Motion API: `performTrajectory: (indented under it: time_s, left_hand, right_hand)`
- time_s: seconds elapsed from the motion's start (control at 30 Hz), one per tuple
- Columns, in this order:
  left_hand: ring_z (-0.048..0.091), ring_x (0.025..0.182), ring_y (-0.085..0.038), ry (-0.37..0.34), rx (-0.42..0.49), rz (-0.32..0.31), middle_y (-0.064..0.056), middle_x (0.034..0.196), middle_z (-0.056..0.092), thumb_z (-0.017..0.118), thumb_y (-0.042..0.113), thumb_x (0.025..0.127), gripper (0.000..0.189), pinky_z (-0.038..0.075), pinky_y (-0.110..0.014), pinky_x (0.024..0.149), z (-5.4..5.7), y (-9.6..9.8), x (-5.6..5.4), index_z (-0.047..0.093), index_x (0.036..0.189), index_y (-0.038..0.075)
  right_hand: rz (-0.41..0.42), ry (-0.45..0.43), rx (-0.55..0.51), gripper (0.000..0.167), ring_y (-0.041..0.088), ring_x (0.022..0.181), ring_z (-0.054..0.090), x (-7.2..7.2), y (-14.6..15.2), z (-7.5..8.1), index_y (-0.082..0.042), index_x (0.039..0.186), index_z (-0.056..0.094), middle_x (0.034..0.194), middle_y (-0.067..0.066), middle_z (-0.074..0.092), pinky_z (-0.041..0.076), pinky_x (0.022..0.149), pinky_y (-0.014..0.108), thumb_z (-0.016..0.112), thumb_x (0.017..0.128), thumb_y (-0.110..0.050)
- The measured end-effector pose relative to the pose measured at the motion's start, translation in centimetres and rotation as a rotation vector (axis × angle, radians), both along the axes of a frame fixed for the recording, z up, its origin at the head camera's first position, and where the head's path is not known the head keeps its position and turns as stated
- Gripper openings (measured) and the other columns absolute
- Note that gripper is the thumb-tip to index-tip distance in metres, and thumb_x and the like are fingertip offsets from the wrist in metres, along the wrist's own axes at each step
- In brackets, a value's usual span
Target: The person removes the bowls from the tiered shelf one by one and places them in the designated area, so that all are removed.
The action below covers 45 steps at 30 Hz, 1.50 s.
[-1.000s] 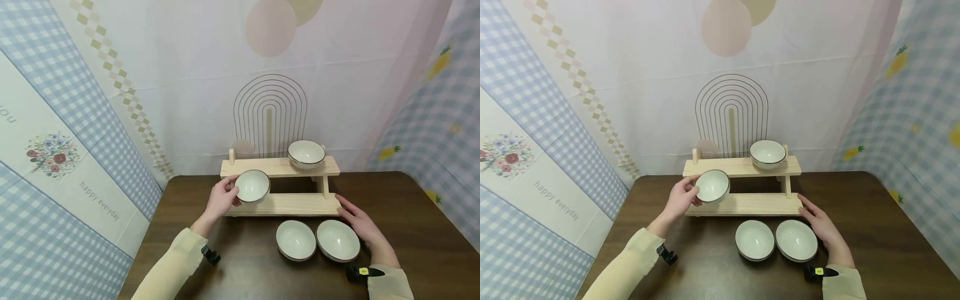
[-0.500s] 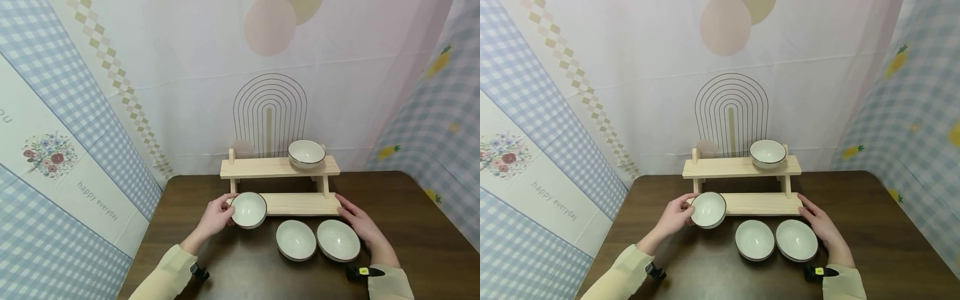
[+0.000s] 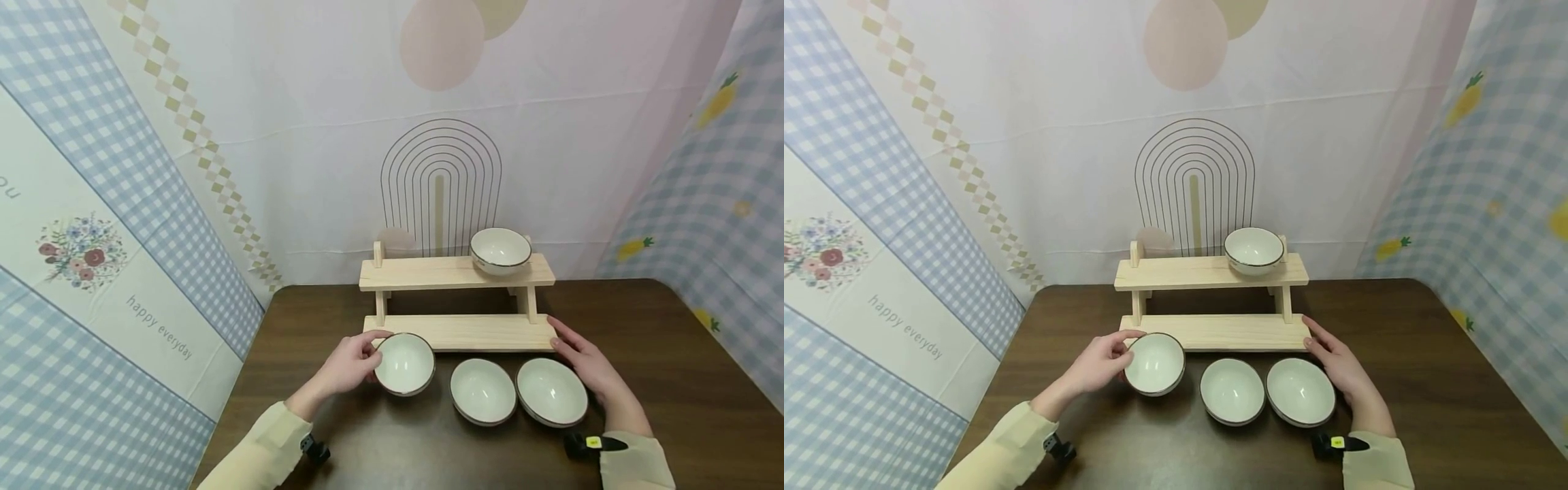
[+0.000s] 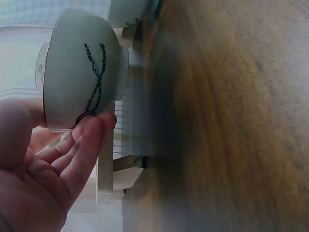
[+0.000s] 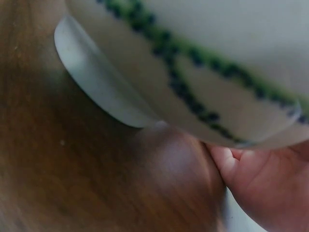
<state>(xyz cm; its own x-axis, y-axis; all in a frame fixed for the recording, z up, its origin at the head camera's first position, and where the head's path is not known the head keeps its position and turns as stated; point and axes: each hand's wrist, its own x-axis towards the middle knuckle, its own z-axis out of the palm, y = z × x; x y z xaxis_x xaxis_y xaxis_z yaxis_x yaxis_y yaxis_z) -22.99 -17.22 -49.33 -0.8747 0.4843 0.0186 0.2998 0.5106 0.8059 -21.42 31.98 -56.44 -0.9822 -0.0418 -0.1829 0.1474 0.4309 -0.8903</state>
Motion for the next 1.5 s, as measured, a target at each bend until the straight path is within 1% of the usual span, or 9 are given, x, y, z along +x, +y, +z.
performTrajectory:
  time_s: [0.2, 0.57, 0.83, 1.13, 1.27, 1.37, 1.5]
  left_hand:
    - [0.068, 0.06, -0.016, -0.007, -0.044, -0.053, 0.002, 0.076, 0.069, 0.056, 0.003, 0.102, 0.045, 0.058, -0.03, 0.054, -0.6, -0.1, 0.1, 0.063, 0.145, 0.011]
    - [0.066, 0.059, -0.014, -0.008, -0.073, -0.101, 0.003, 0.079, 0.069, 0.056, 0.006, 0.106, 0.042, 0.059, -0.031, 0.055, -1.0, 0.0, 0.3, 0.064, 0.146, 0.013]
    - [0.069, 0.061, -0.022, -0.013, -0.097, -0.115, 0.005, 0.077, 0.068, 0.055, 0.008, 0.107, 0.042, 0.059, -0.03, 0.055, -1.5, 0.6, 0.3, 0.063, 0.147, 0.015]
    - [0.07, 0.061, -0.025, 0.002, -0.123, -0.133, 0.006, 0.077, 0.067, 0.054, 0.007, 0.107, 0.043, 0.059, -0.029, 0.055, -1.6, 1.0, 0.5, 0.061, 0.15, 0.012]
    - [0.07, 0.061, -0.023, 0.004, -0.131, -0.129, 0.007, 0.076, 0.067, 0.054, 0.008, 0.107, 0.043, 0.058, -0.029, 0.055, -1.5, 1.1, 0.6, 0.062, 0.15, 0.013]
    - [0.068, 0.059, -0.019, 0.009, -0.133, -0.129, 0.007, 0.075, 0.067, 0.054, 0.008, 0.107, 0.044, 0.058, -0.029, 0.055, -1.5, 1.2, 0.6, 0.062, 0.149, 0.012]
    - [0.065, 0.056, -0.012, 0.012, -0.129, -0.136, 0.007, 0.074, 0.066, 0.053, 0.007, 0.106, 0.044, 0.058, -0.029, 0.054, -1.6, 1.3, 0.7, 0.061, 0.15, 0.008]
  right_hand:
    - [0.002, 0.002, 0.003, 0.076, 0.059, 0.152, 0.023, -0.1, -0.1, 0.0, -0.019, 0.173, 0.017, 0.171, 0.034, 0.016, 0.022, 0.115, 0.081, 0.046, 0.112, -0.055]
    - [0.0, 0.001, -0.008, 0.077, 0.059, 0.153, 0.021, -0.3, 0.0, -0.2, -0.018, 0.173, 0.018, 0.172, 0.034, 0.015, 0.021, 0.116, 0.08, 0.047, 0.112, -0.055]
    - [0.006, 0.009, -0.016, 0.077, 0.059, 0.153, 0.02, -0.6, 0.2, -0.5, -0.018, 0.172, 0.018, 0.172, 0.034, 0.015, 0.021, 0.116, 0.08, 0.048, 0.112, -0.054]
    - [0.008, 0.0, -0.016, 0.077, 0.059, 0.154, 0.018, -0.8, 0.1, -0.7, -0.018, 0.173, 0.017, 0.172, 0.033, 0.013, 0.019, 0.117, 0.08, 0.048, 0.112, -0.054]
    - [0.009, 0.003, -0.017, 0.077, 0.059, 0.154, 0.018, -0.8, 0.1, -0.7, -0.018, 0.173, 0.017, 0.172, 0.033, 0.013, 0.019, 0.116, 0.08, 0.047, 0.112, -0.054]
    - [0.008, 0.006, -0.023, 0.076, 0.059, 0.154, 0.019, -0.7, 0.1, -0.6, -0.018, 0.173, 0.017, 0.172, 0.033, 0.014, 0.02, 0.117, 0.08, 0.047, 0.112, -0.053]
    - [0.008, 0.009, -0.029, 0.076, 0.059, 0.153, 0.021, -0.8, 0.0, -0.6, -0.017, 0.172, 0.017, 0.172, 0.034, 0.014, 0.021, 0.117, 0.079, 0.048, 0.112, -0.053]
